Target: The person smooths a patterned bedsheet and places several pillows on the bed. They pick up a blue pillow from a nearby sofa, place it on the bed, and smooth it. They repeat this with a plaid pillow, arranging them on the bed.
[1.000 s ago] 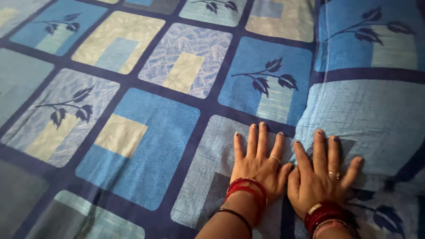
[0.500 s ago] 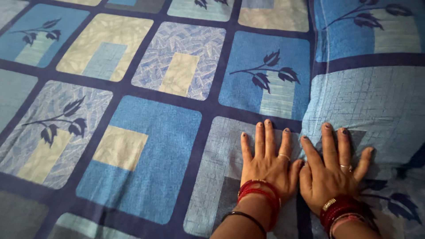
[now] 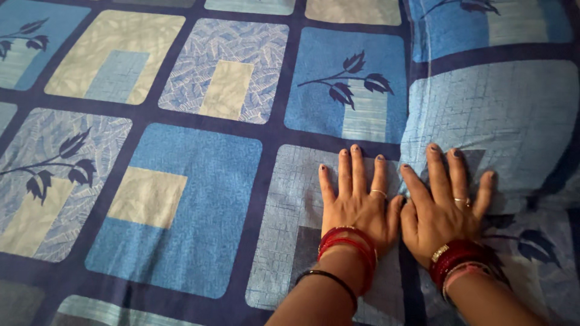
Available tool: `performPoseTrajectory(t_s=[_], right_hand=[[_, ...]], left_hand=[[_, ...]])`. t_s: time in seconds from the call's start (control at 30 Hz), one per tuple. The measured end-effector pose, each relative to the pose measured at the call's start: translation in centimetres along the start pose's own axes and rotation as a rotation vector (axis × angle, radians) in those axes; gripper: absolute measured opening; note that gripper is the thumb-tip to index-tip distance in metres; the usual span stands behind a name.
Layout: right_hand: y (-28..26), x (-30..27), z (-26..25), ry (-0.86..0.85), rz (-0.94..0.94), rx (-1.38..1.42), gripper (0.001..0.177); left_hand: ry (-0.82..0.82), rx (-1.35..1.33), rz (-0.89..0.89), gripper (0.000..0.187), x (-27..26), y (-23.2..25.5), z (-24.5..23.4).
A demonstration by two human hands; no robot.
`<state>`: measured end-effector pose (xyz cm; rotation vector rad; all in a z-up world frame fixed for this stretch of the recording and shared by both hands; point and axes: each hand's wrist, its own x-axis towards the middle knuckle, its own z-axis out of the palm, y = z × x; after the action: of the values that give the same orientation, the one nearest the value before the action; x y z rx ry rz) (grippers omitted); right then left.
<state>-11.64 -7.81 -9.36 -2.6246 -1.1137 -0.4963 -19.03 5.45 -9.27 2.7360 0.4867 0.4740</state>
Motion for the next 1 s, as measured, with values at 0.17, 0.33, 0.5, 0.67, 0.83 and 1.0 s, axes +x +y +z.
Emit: performPoseTrajectory(t_s=[0.17,0.33,0.5,0.67,0.83,1.0], right_hand=[[-0.1,-0.1,0.1,0.013,-0.005,-0.004,0.053],[-0.1,0.2,0.2,0.008,-0.007,-0.022,0.053],[0.1,0.0,0.1,-0.001,-0.016,-0.013,0.054],[0.1,0.0,0.1,-0.018,-0.001,-0.026,0.053],[0.4,-0.2,0.4,-0.013,0.001,-0.010,0.052],[0.4,0.6,-0.2,0.013,-0.012,0.018,0.053]], left_hand=[[-0.007,0.010,0.000,0.071,0.1,0.0,-0.2],[-0.017,0.019,-0.004,0.071,0.2,0.0,-0.5],[-0.087,0.029,-0.029,0.071,0.0,0.4,-0.9],[-0.058,0.059,-0.029,0.071,0.1,0.7,-1.6],[-0.107,0.099,-0.050,0.071,-0.1,0.9,-1.2],[-0.092,0.103,-0.053,0.071,0.5,1.6,-2.1]])
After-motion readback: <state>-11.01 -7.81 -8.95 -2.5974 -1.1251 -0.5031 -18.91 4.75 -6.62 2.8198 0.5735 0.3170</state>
